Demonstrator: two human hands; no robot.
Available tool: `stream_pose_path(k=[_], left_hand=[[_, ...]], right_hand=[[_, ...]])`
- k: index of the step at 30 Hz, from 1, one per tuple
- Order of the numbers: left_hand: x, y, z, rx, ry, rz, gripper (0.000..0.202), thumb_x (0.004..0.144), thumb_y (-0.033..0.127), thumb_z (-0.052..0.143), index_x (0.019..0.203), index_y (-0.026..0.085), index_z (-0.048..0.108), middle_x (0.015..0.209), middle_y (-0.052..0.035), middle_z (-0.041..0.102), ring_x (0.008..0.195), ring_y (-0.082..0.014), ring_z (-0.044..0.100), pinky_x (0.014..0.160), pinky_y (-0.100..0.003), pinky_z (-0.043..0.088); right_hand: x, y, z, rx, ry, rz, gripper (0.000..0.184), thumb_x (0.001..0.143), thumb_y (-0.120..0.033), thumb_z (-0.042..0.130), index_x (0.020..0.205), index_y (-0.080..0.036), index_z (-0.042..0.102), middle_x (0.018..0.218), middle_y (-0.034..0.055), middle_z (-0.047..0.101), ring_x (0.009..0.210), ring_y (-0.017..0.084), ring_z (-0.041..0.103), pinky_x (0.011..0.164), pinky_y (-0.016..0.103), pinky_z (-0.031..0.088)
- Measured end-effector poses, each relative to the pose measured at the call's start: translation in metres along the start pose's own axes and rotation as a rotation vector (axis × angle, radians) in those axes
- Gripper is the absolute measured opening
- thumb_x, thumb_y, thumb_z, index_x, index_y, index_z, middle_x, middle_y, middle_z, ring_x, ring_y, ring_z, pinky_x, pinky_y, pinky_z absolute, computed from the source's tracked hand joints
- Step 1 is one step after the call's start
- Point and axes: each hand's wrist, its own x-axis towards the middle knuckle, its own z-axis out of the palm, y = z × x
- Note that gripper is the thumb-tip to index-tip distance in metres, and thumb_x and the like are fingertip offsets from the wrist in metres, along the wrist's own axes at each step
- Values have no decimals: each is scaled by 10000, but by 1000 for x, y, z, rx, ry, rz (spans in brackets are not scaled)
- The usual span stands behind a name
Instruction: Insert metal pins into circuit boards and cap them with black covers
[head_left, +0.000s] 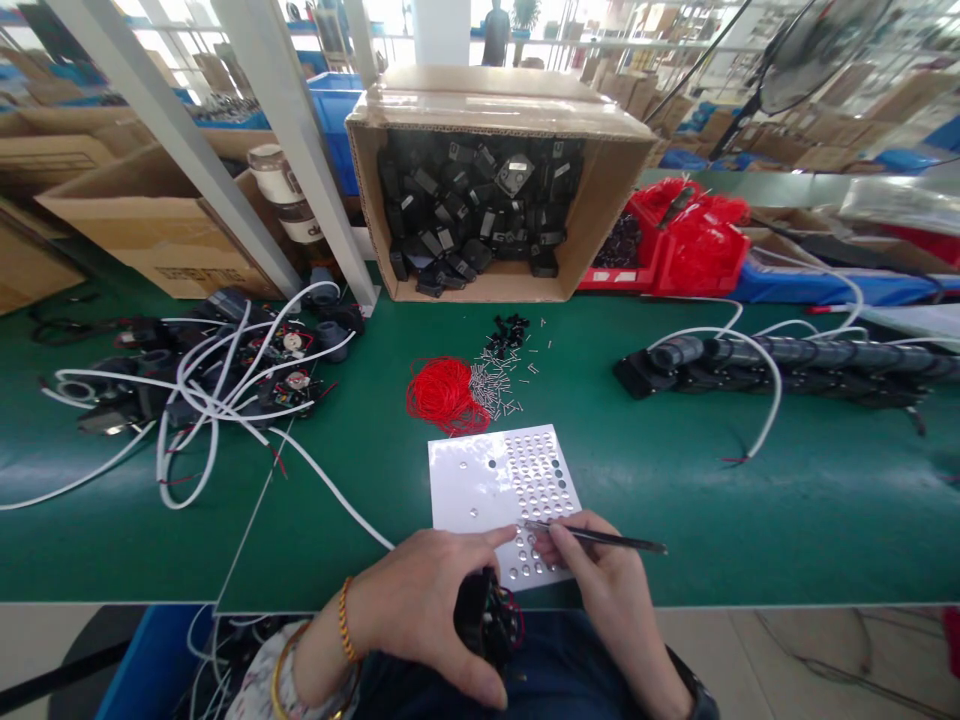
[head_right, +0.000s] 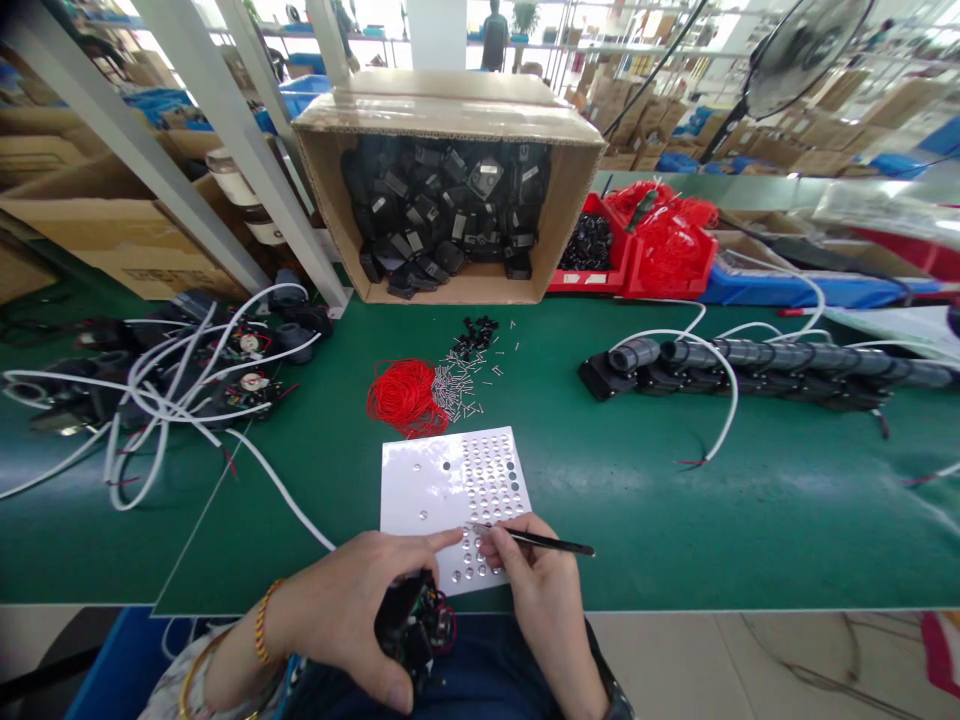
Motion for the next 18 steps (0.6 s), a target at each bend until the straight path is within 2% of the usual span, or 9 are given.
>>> stream_pose_path(k=[6, 9, 11, 13, 15, 16, 18], left_hand=[[1, -2, 1, -19, 10, 5, 500, 557, 452, 788, 983, 235, 640, 1374, -58, 491, 995, -297, 646, 800, -326, 517], [0, -4, 1, -82, 7, 8, 518, 572, 477, 781, 1009, 238, 638, 1369, -59, 498, 1077, -306, 599, 879, -346, 481], [-3, -6, 0, -181, 24, -8, 601, 580, 509, 775, 1088, 232, 614, 1290, -70, 568, 1066, -295, 595, 898, -351, 465], [-7, -8, 1, -338, 46, -35, 647, 588, 555, 757, 1106, 205, 594, 1091, -69, 663, 928, -261, 633, 805, -324, 493], [-11, -10, 2, -506, 116, -45, 652, 591, 616, 731, 1052, 177, 585, 915, -51, 676, 795, -223, 631, 696, -285, 493], [-13, -11, 3, -575, 185, -38, 662, 589, 647, 720, 1027, 172, 576, 885, -47, 666, 777, -214, 622, 676, -276, 485], [-14, -12, 6, -627, 399, -24, 734, 564, 663, 737, 1076, 179, 531, 938, -55, 643, 831, -223, 609, 708, -283, 485]], right_hand=[[0, -3, -1, -18, -21, -11, 389, 776, -555, 652, 725, -172, 620, 674, 85, 670, 622, 233, 633, 594, 341, 529], [0, 0, 0, -4, -5, 16, 374, 769, -547, 665, 766, -180, 593, 693, 79, 674, 648, 241, 646, 603, 339, 524], [0, 1, 1, 30, 21, 46, 378, 745, -542, 695, 774, -190, 558, 692, 71, 677, 658, 246, 658, 605, 335, 523], [0, 2, 3, 55, 34, 50, 381, 734, -532, 712, 764, -193, 543, 686, 73, 682, 653, 240, 661, 600, 326, 521], [0, 3, 3, 76, 30, 33, 371, 735, -517, 720, 753, -187, 551, 680, 79, 687, 635, 226, 656, 599, 317, 521], [-1, 3, 2, 95, 26, 28, 365, 733, -506, 728, 758, -183, 560, 685, 82, 691, 633, 222, 656, 605, 317, 525], [-3, 4, -1, 147, 15, 34, 350, 730, -478, 745, 773, -172, 579, 711, 89, 701, 654, 220, 665, 633, 316, 538]])
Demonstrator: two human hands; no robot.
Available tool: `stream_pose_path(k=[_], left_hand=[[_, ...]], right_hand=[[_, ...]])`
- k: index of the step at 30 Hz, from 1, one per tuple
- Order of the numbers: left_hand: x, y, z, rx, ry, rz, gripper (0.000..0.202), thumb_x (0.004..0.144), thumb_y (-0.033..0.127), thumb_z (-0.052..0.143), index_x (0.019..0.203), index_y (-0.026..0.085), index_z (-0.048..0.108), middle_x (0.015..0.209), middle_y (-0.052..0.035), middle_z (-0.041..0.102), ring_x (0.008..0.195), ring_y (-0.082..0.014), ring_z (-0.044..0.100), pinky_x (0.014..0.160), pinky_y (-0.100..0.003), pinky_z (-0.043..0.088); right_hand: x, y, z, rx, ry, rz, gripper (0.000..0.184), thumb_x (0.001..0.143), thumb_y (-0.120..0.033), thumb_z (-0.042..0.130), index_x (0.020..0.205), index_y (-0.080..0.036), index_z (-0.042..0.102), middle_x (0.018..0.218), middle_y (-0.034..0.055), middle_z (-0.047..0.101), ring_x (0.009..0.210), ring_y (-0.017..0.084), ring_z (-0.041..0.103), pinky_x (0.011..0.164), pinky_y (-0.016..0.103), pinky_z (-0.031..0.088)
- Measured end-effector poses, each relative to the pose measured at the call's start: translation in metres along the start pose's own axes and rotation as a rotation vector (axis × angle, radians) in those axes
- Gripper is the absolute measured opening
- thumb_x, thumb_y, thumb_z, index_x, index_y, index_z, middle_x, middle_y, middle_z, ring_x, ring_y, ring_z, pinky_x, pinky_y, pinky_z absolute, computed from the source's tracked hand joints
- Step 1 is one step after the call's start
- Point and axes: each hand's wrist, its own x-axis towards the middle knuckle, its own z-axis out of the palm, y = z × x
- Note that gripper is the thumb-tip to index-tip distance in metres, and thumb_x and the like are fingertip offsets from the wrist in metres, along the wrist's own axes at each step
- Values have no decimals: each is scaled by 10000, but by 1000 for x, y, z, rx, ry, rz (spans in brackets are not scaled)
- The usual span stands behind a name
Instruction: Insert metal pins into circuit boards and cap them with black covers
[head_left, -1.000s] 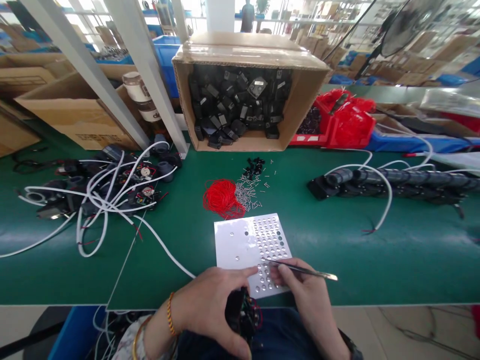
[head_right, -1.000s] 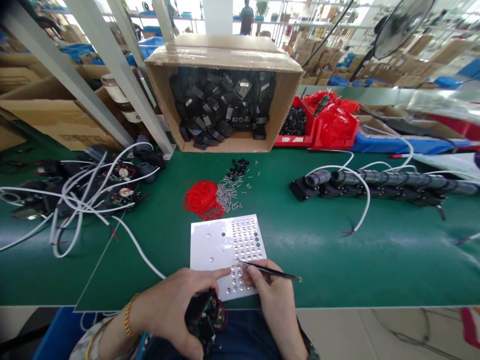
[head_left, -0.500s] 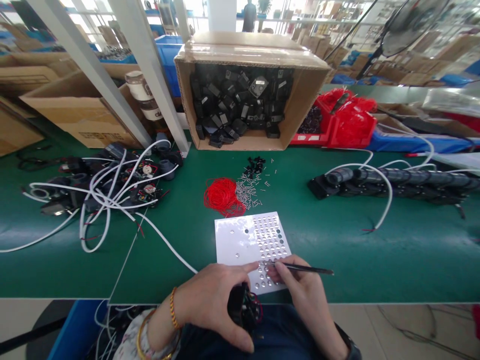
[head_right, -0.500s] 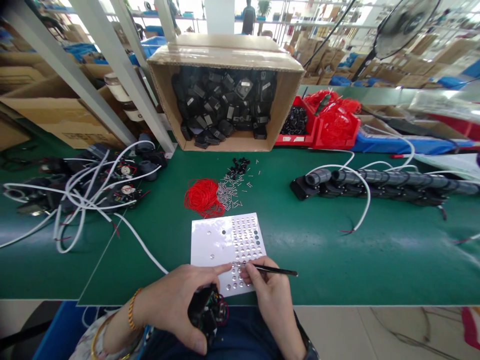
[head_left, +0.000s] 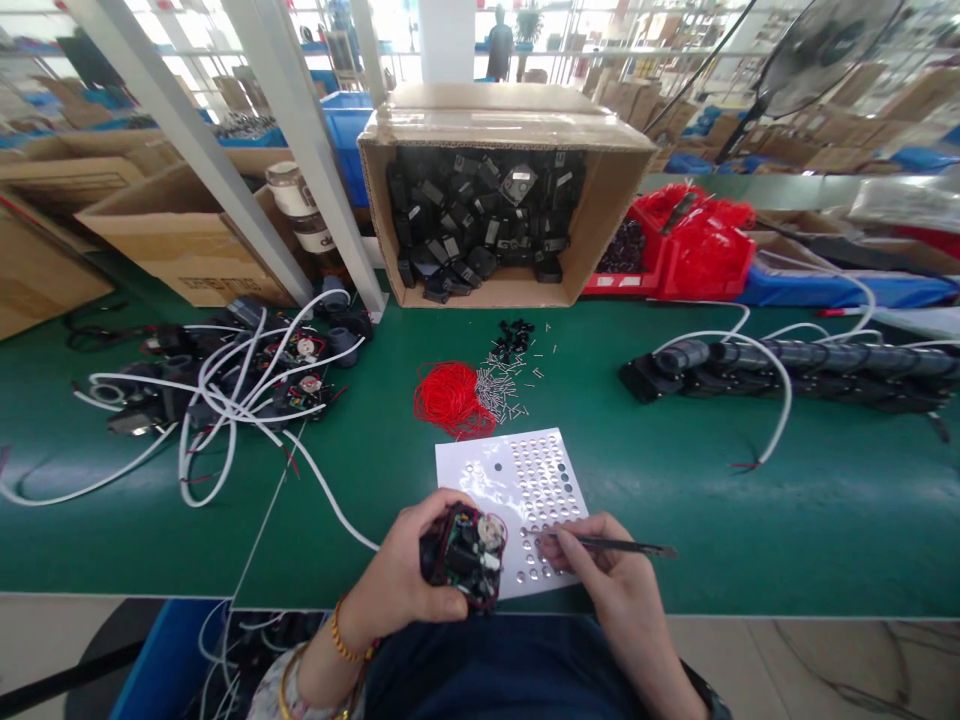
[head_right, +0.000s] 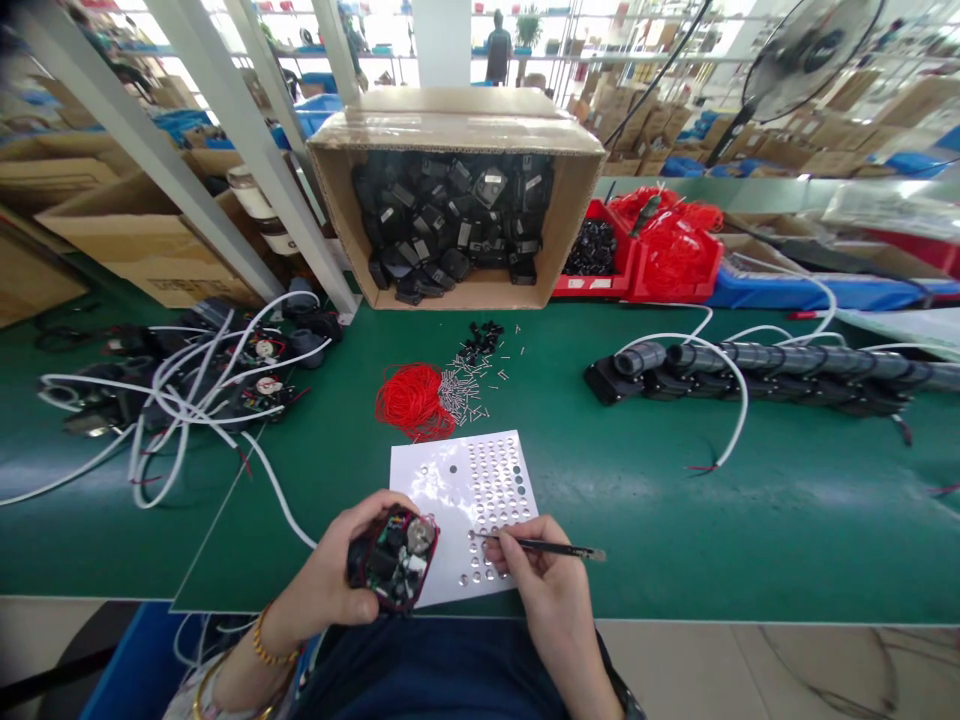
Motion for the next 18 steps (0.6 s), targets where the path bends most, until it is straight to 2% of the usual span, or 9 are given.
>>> stream_pose_path(k=[3, 5, 8, 10, 13, 18], left_hand=[[4, -4, 4, 119, 302, 112, 746, 589, 525, 806, 1175, 211, 466, 1129, -84, 582, 1041, -265, 560, 892, -350, 459], [12, -7, 8, 198, 400, 164, 708, 622, 425, 817, 1195, 219, 457, 1202, -95, 545, 1140, -283, 509, 994, -402, 400], [26, -12, 15, 166, 419, 210, 691, 622, 353, 828, 1194, 216, 464, 1209, -91, 540, 1154, -285, 500, 1023, -433, 375], [32, -17, 20, 125, 430, 217, 689, 613, 288, 838, 1189, 220, 466, 1214, -80, 538, 1147, -273, 504, 1021, -428, 376], [36, -23, 25, 89, 461, 210, 708, 592, 177, 838, 1189, 236, 461, 1223, -59, 543, 1143, -257, 508, 1017, -409, 380], [36, -24, 25, 89, 468, 190, 754, 555, 20, 806, 1180, 271, 467, 1212, -13, 553, 1135, -229, 515, 1003, -366, 390]], right_hand=[[-1, -3, -7, 168, 0, 88, 309, 737, -412, 766, 799, -167, 588, 764, 90, 716, 697, 198, 681, 660, 278, 551], [2, -10, -8, 337, 2, 178, 297, 722, -369, 790, 810, -180, 579, 779, 72, 719, 695, 171, 682, 646, 241, 551], [10, -26, 2, 517, -48, 265, 303, 667, -324, 835, 793, -192, 593, 774, 35, 709, 730, 163, 682, 651, 225, 548], [16, -37, 14, 565, -94, 223, 282, 643, -310, 849, 748, -182, 621, 781, 23, 697, 778, 156, 668, 710, 229, 537], [22, -46, 31, 553, -118, 99, 251, 651, -328, 841, 705, -174, 651, 834, 37, 696, 839, 156, 633, 799, 246, 498], [23, -46, 41, 471, -107, 81, 259, 645, -368, 833, 733, -183, 673, 902, 71, 702, 867, 207, 608, 807, 311, 464]])
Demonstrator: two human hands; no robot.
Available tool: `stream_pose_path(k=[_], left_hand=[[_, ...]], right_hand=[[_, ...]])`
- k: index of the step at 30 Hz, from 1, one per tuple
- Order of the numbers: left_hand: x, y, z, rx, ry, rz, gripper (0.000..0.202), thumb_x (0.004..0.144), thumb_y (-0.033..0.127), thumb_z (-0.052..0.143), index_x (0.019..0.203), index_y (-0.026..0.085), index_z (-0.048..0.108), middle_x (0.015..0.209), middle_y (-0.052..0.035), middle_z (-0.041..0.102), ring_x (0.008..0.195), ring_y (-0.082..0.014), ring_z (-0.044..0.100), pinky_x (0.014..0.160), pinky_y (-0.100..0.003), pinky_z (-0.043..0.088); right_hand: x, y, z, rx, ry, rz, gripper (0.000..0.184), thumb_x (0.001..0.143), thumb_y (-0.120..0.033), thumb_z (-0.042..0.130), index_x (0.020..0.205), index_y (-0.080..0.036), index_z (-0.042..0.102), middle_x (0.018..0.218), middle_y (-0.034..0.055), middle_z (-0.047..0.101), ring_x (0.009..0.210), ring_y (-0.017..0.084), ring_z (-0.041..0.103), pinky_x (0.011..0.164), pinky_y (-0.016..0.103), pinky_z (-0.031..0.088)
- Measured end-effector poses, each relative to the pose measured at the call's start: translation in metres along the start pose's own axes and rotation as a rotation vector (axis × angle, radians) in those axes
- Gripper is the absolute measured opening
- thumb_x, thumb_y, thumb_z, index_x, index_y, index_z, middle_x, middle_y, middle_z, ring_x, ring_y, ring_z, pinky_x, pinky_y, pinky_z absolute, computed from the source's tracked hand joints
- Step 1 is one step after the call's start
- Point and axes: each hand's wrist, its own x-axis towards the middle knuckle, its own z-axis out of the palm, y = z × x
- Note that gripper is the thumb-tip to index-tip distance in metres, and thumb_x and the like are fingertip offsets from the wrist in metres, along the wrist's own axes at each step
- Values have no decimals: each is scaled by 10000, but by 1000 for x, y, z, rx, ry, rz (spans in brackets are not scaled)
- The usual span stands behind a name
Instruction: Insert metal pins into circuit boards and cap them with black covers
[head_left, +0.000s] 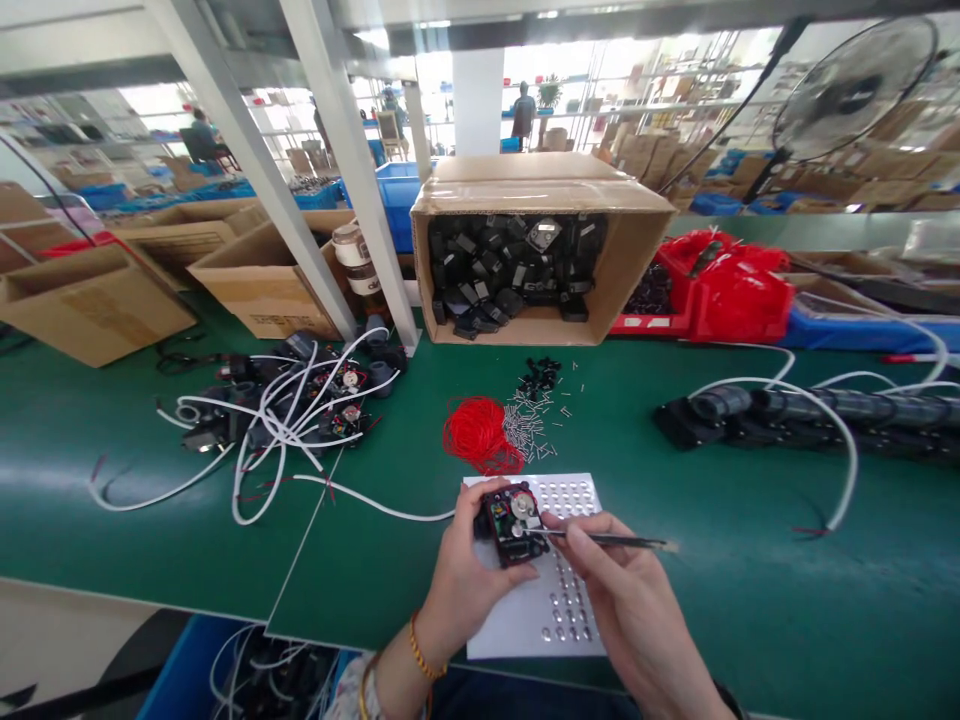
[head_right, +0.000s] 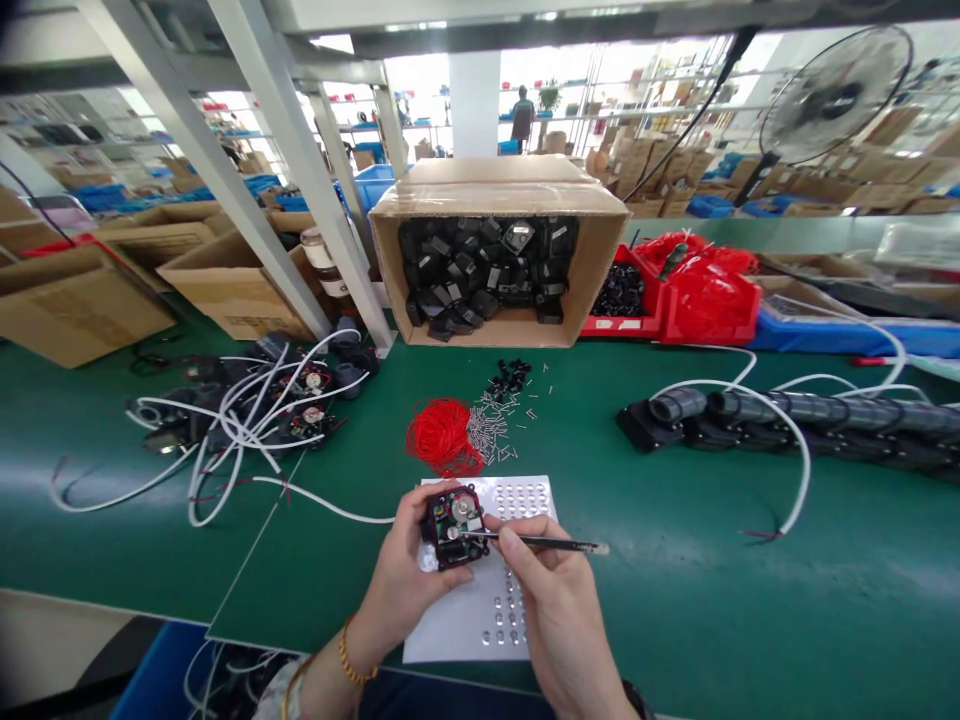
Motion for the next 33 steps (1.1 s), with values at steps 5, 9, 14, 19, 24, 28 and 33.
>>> stream_pose_path(k=[5, 9, 14, 19, 24, 28, 33], left_hand=[[2, 2, 0, -4, -3, -11, 771, 542, -22, 797, 1171, 280, 469, 1210, -2, 552, 1143, -222, 510, 1014, -363, 380], [1, 2, 1, -28, -15, -20, 775, 543, -8, 804, 1177, 280, 465, 1219, -6, 553, 1149, -224, 508, 1026, -370, 372], [1, 2, 0, -28, -17, -22, 770, 547, -6, 801, 1179, 277, 465, 1217, -3, 556, 1144, -217, 514, 1017, -350, 380], [2, 4, 0, -38, -17, -16, 752, 556, 19, 808, 1176, 273, 467, 1206, -3, 565, 1128, -216, 526, 996, -345, 396], [1, 2, 0, -29, -8, -20, 762, 543, 16, 815, 1172, 271, 469, 1197, -5, 568, 1121, -221, 528, 994, -354, 394], [1, 2, 0, -18, -3, -18, 780, 533, -8, 811, 1173, 273, 467, 1196, -2, 565, 1120, -220, 527, 992, -352, 393], [1, 3, -1, -14, -13, -9, 784, 539, -10, 813, 1177, 280, 462, 1205, -3, 555, 1132, -220, 519, 999, -357, 389]], right_hand=[[1, -2, 1, -42, 7, -2, 262, 625, -369, 839, 731, -189, 680, 894, 76, 699, 840, 226, 608, 771, 336, 456], [4, -4, 2, -54, 0, -11, 258, 623, -367, 838, 730, -190, 684, 914, 82, 699, 865, 232, 604, 779, 337, 450], [5, -4, 3, -74, -4, -22, 257, 622, -377, 833, 730, -196, 687, 897, 81, 700, 841, 230, 602, 764, 339, 450], [3, -2, 5, -111, 29, -55, 264, 604, -388, 837, 710, -197, 689, 893, 84, 704, 856, 238, 596, 774, 340, 438], [2, -1, 6, -132, 17, -60, 249, 625, -389, 824, 722, -202, 691, 901, 72, 700, 896, 248, 591, 822, 358, 418], [1, -1, 6, -138, 20, -57, 258, 624, -400, 821, 728, -204, 689, 907, 73, 698, 906, 256, 586, 833, 370, 412], [1, -2, 6, -131, 26, -42, 274, 612, -405, 828, 725, -200, 686, 897, 76, 696, 876, 250, 585, 794, 360, 427]])
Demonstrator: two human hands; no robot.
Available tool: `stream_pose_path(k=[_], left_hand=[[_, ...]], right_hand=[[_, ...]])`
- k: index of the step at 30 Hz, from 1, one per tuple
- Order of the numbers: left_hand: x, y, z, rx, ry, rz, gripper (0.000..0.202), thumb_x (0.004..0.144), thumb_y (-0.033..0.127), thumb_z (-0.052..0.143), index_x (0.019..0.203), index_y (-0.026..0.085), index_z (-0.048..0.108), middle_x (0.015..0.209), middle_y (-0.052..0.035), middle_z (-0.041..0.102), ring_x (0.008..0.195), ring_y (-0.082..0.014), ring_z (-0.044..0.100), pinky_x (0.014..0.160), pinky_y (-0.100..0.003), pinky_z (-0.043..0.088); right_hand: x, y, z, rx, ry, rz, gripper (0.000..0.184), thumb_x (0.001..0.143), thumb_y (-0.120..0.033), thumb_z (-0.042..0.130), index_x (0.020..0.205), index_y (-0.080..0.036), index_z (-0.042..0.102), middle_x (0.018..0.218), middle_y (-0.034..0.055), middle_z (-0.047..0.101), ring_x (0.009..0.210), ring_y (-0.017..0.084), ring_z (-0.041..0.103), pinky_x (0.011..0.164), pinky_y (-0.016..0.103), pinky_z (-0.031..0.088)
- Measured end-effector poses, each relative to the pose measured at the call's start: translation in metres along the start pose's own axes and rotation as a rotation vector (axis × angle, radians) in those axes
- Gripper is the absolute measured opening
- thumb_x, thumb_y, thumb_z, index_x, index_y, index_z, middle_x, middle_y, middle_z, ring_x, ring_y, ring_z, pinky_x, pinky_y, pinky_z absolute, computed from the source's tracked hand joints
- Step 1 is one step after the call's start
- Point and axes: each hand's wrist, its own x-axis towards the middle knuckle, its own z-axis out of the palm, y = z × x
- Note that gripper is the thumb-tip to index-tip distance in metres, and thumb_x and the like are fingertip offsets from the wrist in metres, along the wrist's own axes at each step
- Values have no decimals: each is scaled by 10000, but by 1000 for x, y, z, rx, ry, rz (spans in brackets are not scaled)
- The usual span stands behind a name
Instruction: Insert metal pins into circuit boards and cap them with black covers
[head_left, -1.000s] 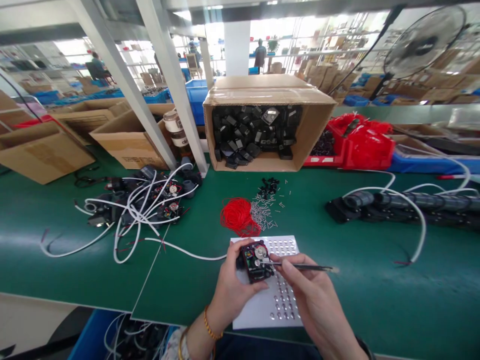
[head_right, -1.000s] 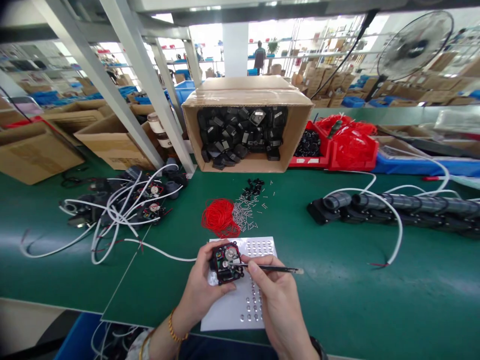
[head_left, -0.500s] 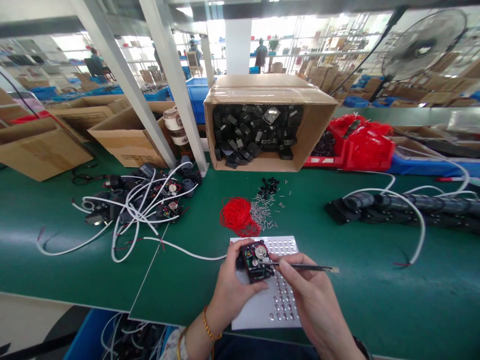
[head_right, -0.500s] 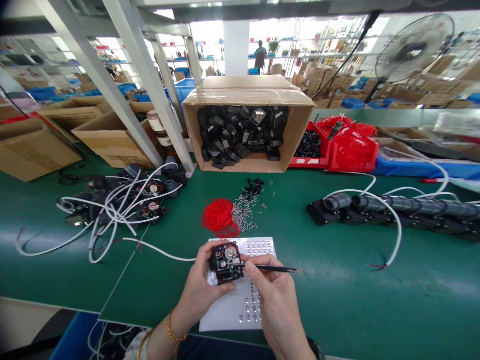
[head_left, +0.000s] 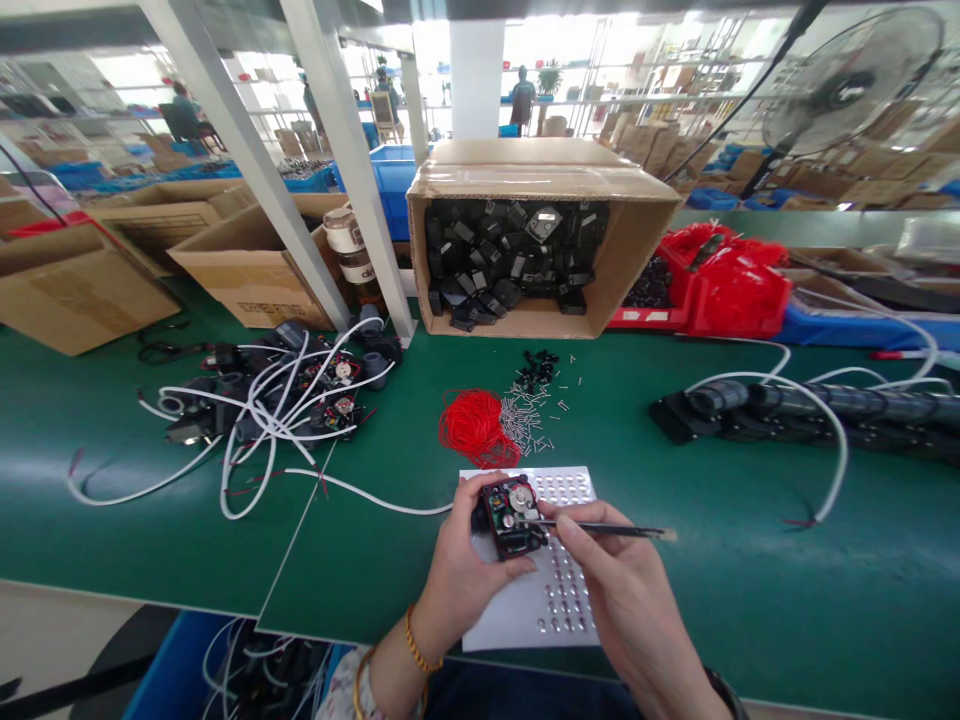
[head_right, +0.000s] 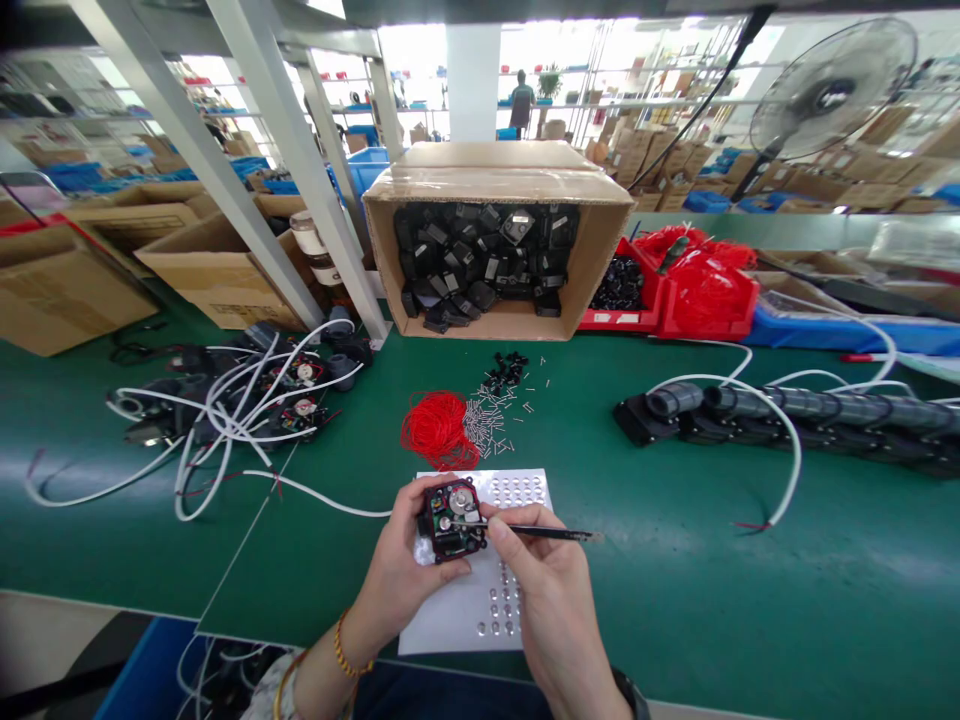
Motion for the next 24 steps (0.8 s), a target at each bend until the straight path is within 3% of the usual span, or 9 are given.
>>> stream_pose_path(k=[16, 20, 24], left_hand=[[-1, -4, 1, 18, 8, 12, 737, 583, 116, 830, 1200, 239, 446, 1221, -68, 544, 1136, -265, 518, 1005, -423, 399], [-3, -10, 1, 84, 53, 155, 745, 652, 177, 808, 1251, 286, 378, 1302, -71, 471, 1219, -275, 451, 1045, -466, 348], [-4, -18, -1, 206, 15, 328, 412, 791, 240, 687, 1127, 300, 456, 1336, -72, 436, 1249, -279, 429, 1025, -479, 363]], right_hand=[[-1, 1, -2, -62, -23, -58, 231, 664, -390, 804, 746, -206, 691, 923, 80, 692, 908, 265, 600, 821, 378, 439], [3, 1, -4, -98, -11, -89, 238, 666, -396, 802, 743, -204, 685, 918, 85, 695, 910, 271, 613, 832, 380, 450], [3, 4, 0, -130, -12, -137, 222, 685, -401, 789, 736, -214, 682, 904, 89, 700, 894, 274, 635, 809, 369, 486]])
